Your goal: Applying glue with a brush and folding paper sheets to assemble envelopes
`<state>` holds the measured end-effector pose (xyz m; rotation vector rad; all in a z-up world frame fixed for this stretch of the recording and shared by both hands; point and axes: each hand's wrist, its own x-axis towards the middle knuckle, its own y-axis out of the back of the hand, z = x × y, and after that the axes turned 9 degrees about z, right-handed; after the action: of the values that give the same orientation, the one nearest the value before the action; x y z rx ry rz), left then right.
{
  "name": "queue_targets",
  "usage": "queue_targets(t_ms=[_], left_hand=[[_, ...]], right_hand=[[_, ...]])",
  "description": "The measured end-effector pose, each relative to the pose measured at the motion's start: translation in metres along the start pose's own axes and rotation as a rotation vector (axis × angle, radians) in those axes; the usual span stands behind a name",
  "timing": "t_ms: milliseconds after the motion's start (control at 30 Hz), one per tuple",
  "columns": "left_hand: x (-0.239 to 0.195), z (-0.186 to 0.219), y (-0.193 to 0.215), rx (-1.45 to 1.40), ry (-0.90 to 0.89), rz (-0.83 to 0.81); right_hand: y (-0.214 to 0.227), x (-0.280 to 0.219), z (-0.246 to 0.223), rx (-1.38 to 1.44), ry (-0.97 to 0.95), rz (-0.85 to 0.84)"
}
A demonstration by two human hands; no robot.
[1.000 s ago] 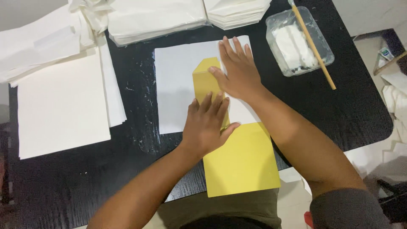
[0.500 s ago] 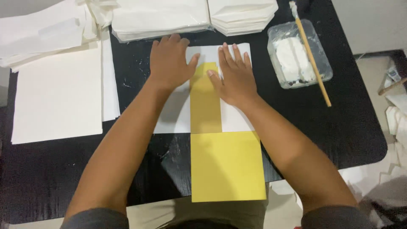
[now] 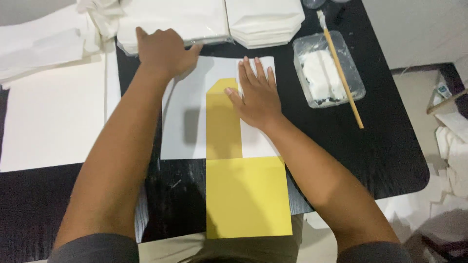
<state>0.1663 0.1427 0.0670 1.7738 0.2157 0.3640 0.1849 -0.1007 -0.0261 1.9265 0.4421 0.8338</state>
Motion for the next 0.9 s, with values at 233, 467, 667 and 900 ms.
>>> queue_targets(t_ms=[233, 467, 667, 900], left_hand=[[-0.041, -0.046, 0.031, -0.638, 0.303, -0.161], [-0.078, -0.046, 0.015, -0.748, 0.338, -0.238], [-0.083, -0.036, 0.001, -0.706, 0.246, -0.071], [-0.082, -0.014, 0.007, -0.803, 0.229, 0.053]], right_hand=[[0.022, 0.004, -0.008, 0.039, -0.053, -0.146], [0.026, 0.004, -0.012, 0.023, -0.023, -0.126], [0.037, 0.004, -0.02, 0.056, -0.062, -0.193], [0.03, 0.003, -0.012, 0.029, -0.044, -0.184]])
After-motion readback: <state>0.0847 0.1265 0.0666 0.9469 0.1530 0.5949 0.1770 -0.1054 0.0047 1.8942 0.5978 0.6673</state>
